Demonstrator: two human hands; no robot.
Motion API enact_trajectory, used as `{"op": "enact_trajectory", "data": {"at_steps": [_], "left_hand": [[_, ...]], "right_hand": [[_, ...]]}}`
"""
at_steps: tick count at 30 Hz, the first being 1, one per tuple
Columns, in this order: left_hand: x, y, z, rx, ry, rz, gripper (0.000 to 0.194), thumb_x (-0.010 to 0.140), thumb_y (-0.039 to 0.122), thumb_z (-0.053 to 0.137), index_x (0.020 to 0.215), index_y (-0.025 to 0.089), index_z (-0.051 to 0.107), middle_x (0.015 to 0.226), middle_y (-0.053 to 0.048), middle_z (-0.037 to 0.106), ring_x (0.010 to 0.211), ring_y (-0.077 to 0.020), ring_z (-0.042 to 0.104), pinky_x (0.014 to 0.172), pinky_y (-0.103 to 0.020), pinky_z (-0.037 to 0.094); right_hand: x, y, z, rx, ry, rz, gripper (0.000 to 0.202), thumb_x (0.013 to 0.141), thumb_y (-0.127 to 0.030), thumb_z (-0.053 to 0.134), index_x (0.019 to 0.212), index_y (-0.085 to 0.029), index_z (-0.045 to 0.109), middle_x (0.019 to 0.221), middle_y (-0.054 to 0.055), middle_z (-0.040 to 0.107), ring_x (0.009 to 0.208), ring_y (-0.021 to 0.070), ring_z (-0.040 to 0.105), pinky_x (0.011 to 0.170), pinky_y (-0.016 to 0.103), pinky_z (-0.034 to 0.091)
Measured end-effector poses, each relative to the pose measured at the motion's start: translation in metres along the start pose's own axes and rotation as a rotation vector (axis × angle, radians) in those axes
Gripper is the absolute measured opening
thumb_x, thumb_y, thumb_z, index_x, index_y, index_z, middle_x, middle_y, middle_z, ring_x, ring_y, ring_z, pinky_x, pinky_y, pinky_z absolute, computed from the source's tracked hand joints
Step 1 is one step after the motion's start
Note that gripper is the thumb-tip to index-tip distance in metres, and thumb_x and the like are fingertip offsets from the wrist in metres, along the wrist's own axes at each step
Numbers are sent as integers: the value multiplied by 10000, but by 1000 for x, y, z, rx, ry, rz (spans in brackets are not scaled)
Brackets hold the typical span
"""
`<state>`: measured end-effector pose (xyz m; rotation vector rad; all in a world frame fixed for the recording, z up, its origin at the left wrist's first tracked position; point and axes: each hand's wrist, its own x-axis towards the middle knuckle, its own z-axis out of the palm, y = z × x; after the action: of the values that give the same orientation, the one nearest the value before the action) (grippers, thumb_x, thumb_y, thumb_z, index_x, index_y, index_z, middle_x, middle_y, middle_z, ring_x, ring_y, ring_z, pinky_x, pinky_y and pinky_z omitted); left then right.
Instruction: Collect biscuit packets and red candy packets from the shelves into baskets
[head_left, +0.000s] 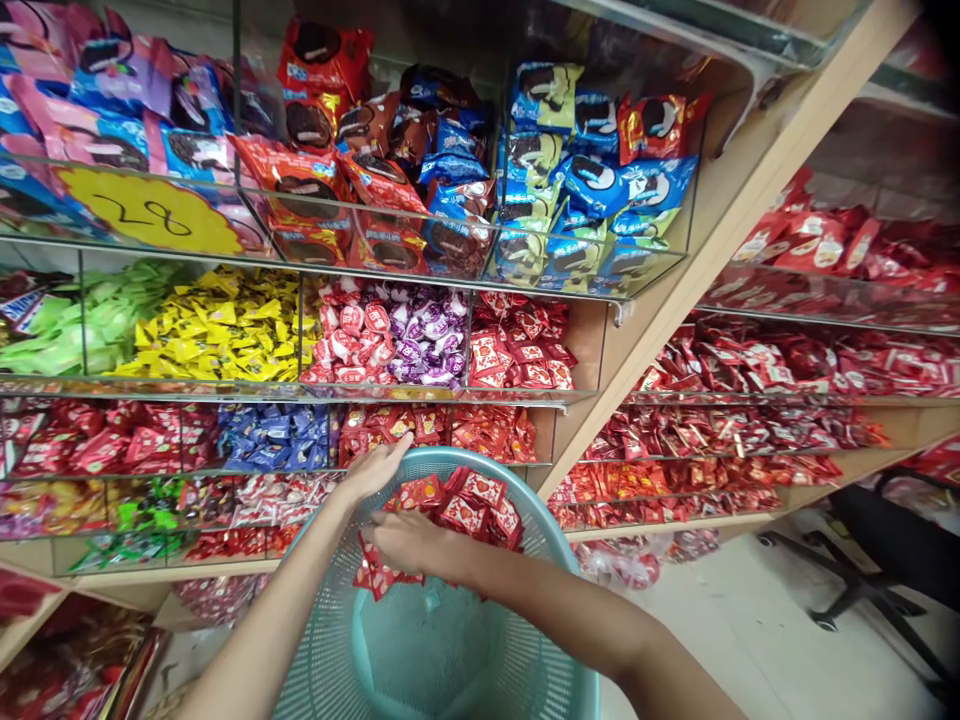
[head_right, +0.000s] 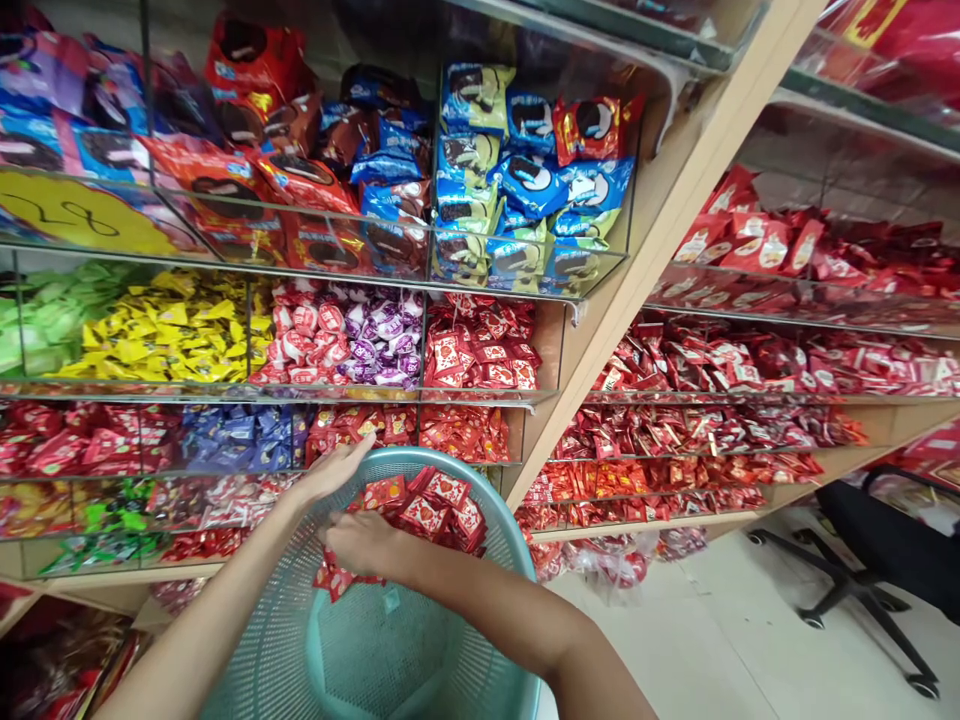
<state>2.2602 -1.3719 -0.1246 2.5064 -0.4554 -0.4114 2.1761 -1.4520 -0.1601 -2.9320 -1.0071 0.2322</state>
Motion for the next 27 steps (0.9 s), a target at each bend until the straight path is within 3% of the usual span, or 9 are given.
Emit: {"op": "enact_trajectory", "data": {"at_steps": [4,8,11,14,18,27], "left_hand": [[1,0,0,12,-3,-12,793,761,717,109,1008,190,647,1078,-108,658,1045,-298,566,835,-348,416],[1,-1,0,21,-21,-9,800,759,719,97,1091,207,615,1169,-113,612,1109,-304,526,891,-369,388],[1,-1,0,28,-21,-6,817,753,726,82,1065,205,628,1165,-114,614,1109,-304,527,895,-366,388],[1,-1,1,32,-23,2,811,755,724,83,1057,210,633,1165,-111,615,1105,-304,530,901,-372,385],[2,-2,1,34,-19,-5,806,759,720,92,1063,208,635,1171,-108,611,1098,-307,535,890,-380,393],[2,-3,3,10,-3,-5,783,759,720,113,1147,242,597,1217,-77,582,1148,-290,500,932,-369,364]], "right_hand": [[-22,-23,23,-112,151,-81,212,835,-151,405,995,-153,544,991,86,606,712,186,630,517,318,524],[-38,-49,53,-106,52,-261,173,832,-176,411,874,-212,574,888,41,638,690,181,624,448,297,492],[-39,-57,65,-87,-15,-224,155,837,-203,428,847,-224,581,873,26,640,705,172,621,471,294,501],[-40,-55,69,-118,-11,-189,110,820,-196,489,865,-191,589,879,23,624,765,162,608,529,271,507],[-48,-45,71,-176,147,-241,75,809,-235,535,855,-201,582,923,20,592,835,164,563,618,284,496],[-71,-13,100,-250,266,-237,110,865,-240,463,895,-200,561,902,15,575,813,166,519,687,324,441]]}}
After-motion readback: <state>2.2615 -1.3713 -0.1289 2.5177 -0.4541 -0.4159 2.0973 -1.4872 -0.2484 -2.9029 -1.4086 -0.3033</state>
